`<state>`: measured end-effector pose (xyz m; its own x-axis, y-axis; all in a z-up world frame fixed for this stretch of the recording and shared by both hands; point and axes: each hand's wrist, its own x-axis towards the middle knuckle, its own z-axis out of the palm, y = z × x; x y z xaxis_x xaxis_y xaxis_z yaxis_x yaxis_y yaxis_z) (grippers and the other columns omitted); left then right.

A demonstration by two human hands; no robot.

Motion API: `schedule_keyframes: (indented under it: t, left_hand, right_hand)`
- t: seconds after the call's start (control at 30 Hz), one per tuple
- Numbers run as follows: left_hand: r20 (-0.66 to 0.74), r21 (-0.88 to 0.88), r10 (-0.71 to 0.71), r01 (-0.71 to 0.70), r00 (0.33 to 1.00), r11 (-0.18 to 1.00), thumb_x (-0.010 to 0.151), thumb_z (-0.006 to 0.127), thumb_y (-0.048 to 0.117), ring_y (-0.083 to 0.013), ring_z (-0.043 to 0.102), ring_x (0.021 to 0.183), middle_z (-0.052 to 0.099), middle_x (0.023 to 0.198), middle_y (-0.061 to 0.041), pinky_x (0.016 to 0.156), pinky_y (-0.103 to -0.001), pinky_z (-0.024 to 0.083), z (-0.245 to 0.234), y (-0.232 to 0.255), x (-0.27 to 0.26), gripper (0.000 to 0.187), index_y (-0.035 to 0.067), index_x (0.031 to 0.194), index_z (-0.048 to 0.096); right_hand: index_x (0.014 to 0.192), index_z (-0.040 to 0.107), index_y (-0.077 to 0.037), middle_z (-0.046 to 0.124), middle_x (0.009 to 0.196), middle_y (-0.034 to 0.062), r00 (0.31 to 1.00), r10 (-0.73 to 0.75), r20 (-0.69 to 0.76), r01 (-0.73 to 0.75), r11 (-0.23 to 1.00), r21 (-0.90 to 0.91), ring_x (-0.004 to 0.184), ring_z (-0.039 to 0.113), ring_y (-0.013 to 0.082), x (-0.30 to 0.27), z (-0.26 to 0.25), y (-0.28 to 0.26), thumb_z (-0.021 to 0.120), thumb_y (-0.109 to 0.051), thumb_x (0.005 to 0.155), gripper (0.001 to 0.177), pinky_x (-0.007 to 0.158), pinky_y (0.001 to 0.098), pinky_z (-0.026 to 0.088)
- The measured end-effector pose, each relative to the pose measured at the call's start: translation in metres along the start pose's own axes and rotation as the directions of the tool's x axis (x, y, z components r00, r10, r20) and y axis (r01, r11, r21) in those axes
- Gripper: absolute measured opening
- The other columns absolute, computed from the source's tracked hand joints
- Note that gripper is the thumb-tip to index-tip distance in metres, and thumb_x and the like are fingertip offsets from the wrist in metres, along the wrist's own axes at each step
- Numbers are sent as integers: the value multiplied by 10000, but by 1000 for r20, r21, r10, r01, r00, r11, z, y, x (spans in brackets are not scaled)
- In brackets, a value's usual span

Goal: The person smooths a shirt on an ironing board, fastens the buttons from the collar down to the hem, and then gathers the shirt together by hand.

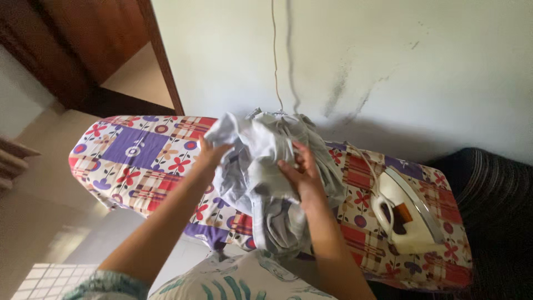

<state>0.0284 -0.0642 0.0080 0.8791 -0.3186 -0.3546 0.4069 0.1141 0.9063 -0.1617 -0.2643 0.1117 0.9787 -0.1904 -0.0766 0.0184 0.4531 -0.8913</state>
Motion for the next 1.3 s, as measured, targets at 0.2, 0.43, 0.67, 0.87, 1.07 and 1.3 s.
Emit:
schedule_keyframes:
  t: [0.2, 0.43, 0.67, 0.87, 1.07, 1.3]
  left_hand:
    - [295, 354, 529, -605, 796, 713, 731, 856, 463, -409, 419, 1447, 448, 1536, -220, 1183, -543, 391, 25, -61, -54, 917, 168, 1475, 408]
    - [792, 601, 161, -799, 589, -35, 677, 911, 418, -412, 137, 1511, 244, 1674, -163, 1182, -626, 149, 47, -42, -107, 942, 203, 1466, 443]
    - [831, 467, 337, -884, 443, 12, 771, 829, 242, -370, 349, 1456, 502, 1484, -107, 1167, -572, 290, 55, -46, -76, 399, 181, 1140, 692]
    - [628, 319, 306, -595, 716, 738, 975, 667, 142, -178, 748, 921, 755, 990, -63, 830, -306, 580, 77, -23, -49, 174, 59, 1127, 644]
    - [567, -35, 231, -257, 791, 966, 982, 647, 155, -86, 541, 716, 657, 821, -18, 620, -246, 428, 82, -41, -18, 197, 101, 1157, 576]
    - [841, 431, 397, -899, 367, -81, 906, 703, 287, -350, 529, 1274, 498, 1471, -199, 1061, -461, 423, 30, -114, -10, 556, 108, 1387, 488]
  right_hand:
    - [1362, 541, -134, 600, 1298, 116, 981, -194, -31, 60, 449, -891, 1148, 619, 221, -11, -50, 88, 751, -201, 839, 568, 892, 409, 559]
    - [1447, 532, -97, 549, 1487, 135, 929, -315, 193, 270, 221, -937, 1378, 522, 268, -9, -119, 152, 716, -184, 879, 604, 1113, 396, 450]
    - [1508, 428, -55, 355, 1613, 195, 983, -148, -106, 15, 645, -764, 1480, 347, 309, -27, -109, 119, 671, -294, 953, 651, 1158, 434, 352]
    - [1297, 740, 28, 677, 1004, 264, 905, -74, -418, -165, 846, -507, 724, 551, 334, -35, -86, 113, 734, -279, 963, 454, 664, 455, 432]
    - [1092, 723, -48, 735, 954, 77, 926, -146, -349, 91, 982, -168, 812, 696, 178, -22, -64, 67, 734, -212, 932, 229, 741, 333, 563]
    - [892, 631, -90, 671, 795, 124, 866, -449, -221, -176, 140, -974, 719, 658, 319, -11, -77, 129, 644, -283, 995, 219, 662, 443, 499]
